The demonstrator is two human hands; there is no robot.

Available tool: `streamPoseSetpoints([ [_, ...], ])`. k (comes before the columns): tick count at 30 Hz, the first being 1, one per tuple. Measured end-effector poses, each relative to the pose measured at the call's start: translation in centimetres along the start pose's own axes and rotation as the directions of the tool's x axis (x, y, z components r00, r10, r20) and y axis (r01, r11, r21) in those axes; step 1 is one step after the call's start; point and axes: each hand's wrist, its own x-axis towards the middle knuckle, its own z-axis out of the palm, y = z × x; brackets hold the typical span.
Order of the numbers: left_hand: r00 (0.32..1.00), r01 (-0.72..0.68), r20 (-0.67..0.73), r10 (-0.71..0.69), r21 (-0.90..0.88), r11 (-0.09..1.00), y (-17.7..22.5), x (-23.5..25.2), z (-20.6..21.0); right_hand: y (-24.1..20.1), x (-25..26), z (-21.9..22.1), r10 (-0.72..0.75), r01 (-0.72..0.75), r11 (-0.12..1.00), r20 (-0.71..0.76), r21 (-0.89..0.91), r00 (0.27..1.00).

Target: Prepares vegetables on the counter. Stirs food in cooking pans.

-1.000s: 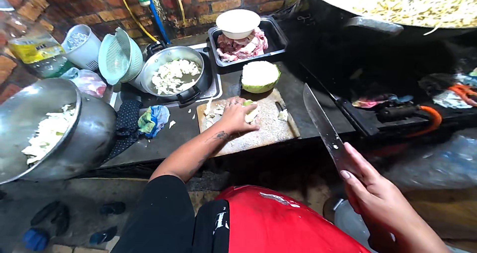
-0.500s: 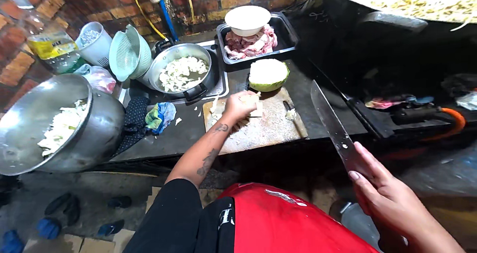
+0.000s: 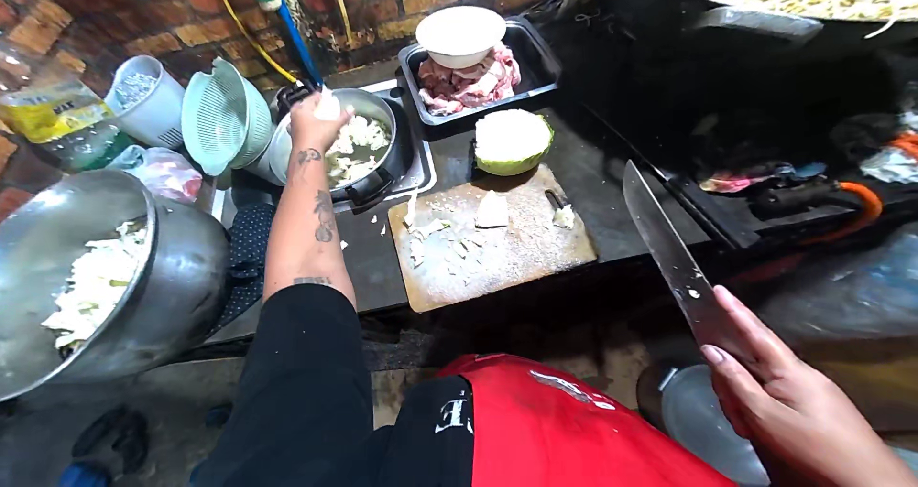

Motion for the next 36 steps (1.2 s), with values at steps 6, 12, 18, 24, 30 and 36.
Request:
streamPoseSetpoints([
  [6, 0.954, -0.284, 0.084, 0.287, -0.049, 0.958, -0.4, -6.4, 1.3, -0.2, -0.1, -0.1, -0.017, 0.017, 1.0, 0.005, 0.016, 1.0],
  [12, 0.699, -0.573, 0.531, 0.479, 0.017, 0.819, -2.2, -19.8, 5.0, 0.1, 0.4, -0.9, -0.001, 0.0, 1.0, 0.026, 0.031, 1.0],
  [18, 0.75, -0.517, 0.544, 0.376, 0.129, 0.846, 1.3, -21.7, 8.4, 0.1, 1.5, -1.3, -0.069, 0.066, 0.996, 0.051, 0.058, 0.996],
  [24, 0.708, -0.55, 0.57, 0.418, 0.073, 0.832, 6.7, -23.8, 11.8, 1.7, 1.7, -1.5, -0.133, 0.125, 0.984, 0.056, 0.13, 0.99],
  [30, 0.694, -0.56, 0.597, 0.402, 0.097, 0.823, 11.1, -25.2, 15.3, 3.9, 1.8, -1.7, -0.081, 0.077, 0.985, 0.019, 0.152, 0.997],
  [36, 0.681, -0.584, 0.584, 0.443, 0.067, 0.809, 13.4, -25.1, 18.9, 6.0, 5.4, -0.5, -0.001, -0.001, 0.995, -0.021, -0.097, 1.0],
])
